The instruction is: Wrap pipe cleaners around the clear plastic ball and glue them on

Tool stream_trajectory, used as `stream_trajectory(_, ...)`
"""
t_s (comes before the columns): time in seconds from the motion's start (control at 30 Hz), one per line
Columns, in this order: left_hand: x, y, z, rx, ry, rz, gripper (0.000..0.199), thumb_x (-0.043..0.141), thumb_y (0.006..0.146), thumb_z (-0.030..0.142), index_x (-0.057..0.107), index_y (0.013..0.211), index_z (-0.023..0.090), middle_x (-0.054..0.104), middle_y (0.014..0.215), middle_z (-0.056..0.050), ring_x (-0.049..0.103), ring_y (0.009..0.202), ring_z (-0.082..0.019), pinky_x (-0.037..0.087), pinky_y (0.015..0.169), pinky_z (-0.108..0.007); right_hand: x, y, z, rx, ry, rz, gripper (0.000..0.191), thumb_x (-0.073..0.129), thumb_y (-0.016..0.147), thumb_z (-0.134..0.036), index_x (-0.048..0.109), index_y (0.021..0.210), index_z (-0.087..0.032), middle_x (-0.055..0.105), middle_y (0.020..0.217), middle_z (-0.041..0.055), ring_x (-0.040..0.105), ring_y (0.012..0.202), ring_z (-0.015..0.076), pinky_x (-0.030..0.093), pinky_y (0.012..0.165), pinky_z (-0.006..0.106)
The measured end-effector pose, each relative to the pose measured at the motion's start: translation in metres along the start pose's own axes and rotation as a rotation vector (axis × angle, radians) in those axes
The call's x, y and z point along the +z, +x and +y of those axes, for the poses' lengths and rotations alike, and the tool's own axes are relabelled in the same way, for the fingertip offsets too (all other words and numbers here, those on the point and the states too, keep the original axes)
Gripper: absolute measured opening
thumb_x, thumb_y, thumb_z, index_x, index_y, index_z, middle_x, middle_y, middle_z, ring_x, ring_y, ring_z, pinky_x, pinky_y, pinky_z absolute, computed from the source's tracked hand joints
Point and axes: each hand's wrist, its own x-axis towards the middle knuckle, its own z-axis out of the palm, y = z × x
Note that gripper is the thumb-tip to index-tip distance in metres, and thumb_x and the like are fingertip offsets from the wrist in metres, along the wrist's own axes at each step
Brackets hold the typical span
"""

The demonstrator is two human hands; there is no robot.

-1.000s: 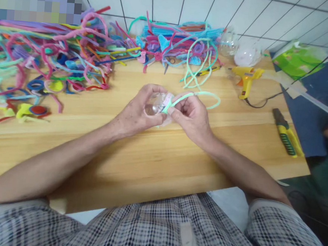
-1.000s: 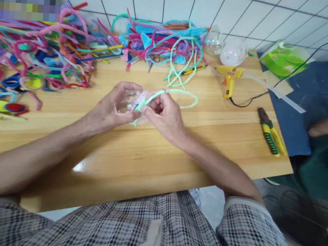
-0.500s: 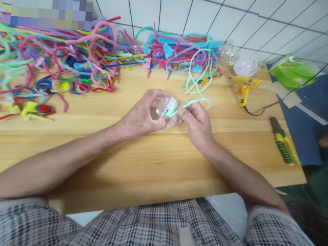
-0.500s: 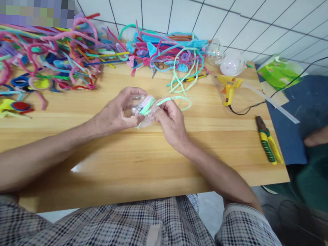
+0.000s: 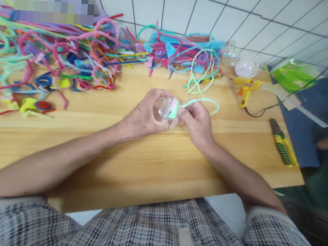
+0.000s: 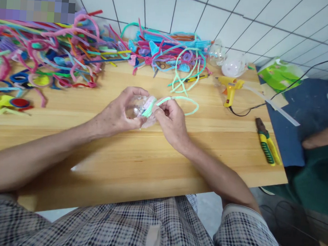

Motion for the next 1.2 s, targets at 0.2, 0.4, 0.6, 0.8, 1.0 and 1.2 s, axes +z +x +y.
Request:
stream_trajectory(0.2,-0.001,0.000,-0.003,0.019,0.036,0.009,0.061,0.082,0.084,0.029,0.060,0.142,0.023,0.069,0.145,-0.012,0.073,0.130,-0.028,0.066,0.109,-0.044,0.000,0.002,-0.004,0.055,0.040,-0.009,0.037,0.089,0.088,-0.052,0.062,0.091,-0.026,0.059,0.072,-0.0084,0.053,0.063,0.0105,0.049,0.063,0.027)
stream_trajectory(0.4,-0.002,0.002,-0.005,0.008,0.021,-0.006,0.061,0.079,0.084,0.028,0.060,0.141,0.023,0.068,0.146,-0.012,0.072,0.133,-0.030,0.067,0.107,-0.045,0.001,0.006,-0.004,0.061,0.073,-0.011,0.052,0.094,0.085,-0.067,0.062,0.087,-0.026,0.056,0.067,-0.0091,0.051,0.061,0.0098,0.049,0.062,0.026)
stream_trajectory(0.6,0.000,0.003,-0.008,-0.029,-0.037,0.036,0.058,0.079,0.082,0.029,0.062,0.138,0.024,0.069,0.146,-0.011,0.071,0.138,-0.030,0.067,0.111,-0.044,0.000,-0.001,0.003,-0.076,-0.036,0.053,0.045,0.089,0.093,-0.064,0.064,0.089,-0.027,0.063,0.075,-0.0053,0.055,0.066,0.0126,0.049,0.063,0.030)
stream_trajectory(0.8,-0.002,0.008,-0.014,-0.056,-0.111,0.032,0.059,0.083,0.082,0.032,0.062,0.137,0.024,0.071,0.142,-0.009,0.074,0.132,-0.028,0.067,0.112,-0.042,-0.006,-0.013,0.009,-0.527,-0.493,0.005,0.009,0.071,0.106,-0.035,0.076,0.112,-0.030,0.079,0.111,0.0064,0.073,0.102,0.0247,0.063,0.090,0.046)
stream_trajectory(1.0,-0.003,0.007,-0.016,-0.043,-0.101,0.033,0.058,0.084,0.084,0.037,0.061,0.137,0.025,0.070,0.144,-0.010,0.073,0.131,-0.028,0.065,0.114,-0.044,-0.006,-0.012,0.015,-0.727,-0.564,-0.001,0.027,0.072,0.106,-0.022,0.076,0.130,-0.031,0.078,0.124,0.0088,0.076,0.118,0.0284,0.065,0.101,0.050)
stream_trajectory(1.2,-0.003,0.002,-0.021,0.080,0.027,0.040,0.058,0.078,0.093,0.041,0.060,0.145,0.025,0.068,0.148,-0.013,0.070,0.135,-0.029,0.064,0.114,-0.045,-0.001,-0.015,0.021,-0.737,-0.618,0.036,0.038,0.082,0.099,-0.027,0.071,0.136,-0.030,0.076,0.127,0.0099,0.075,0.119,0.0308,0.065,0.101,0.053)
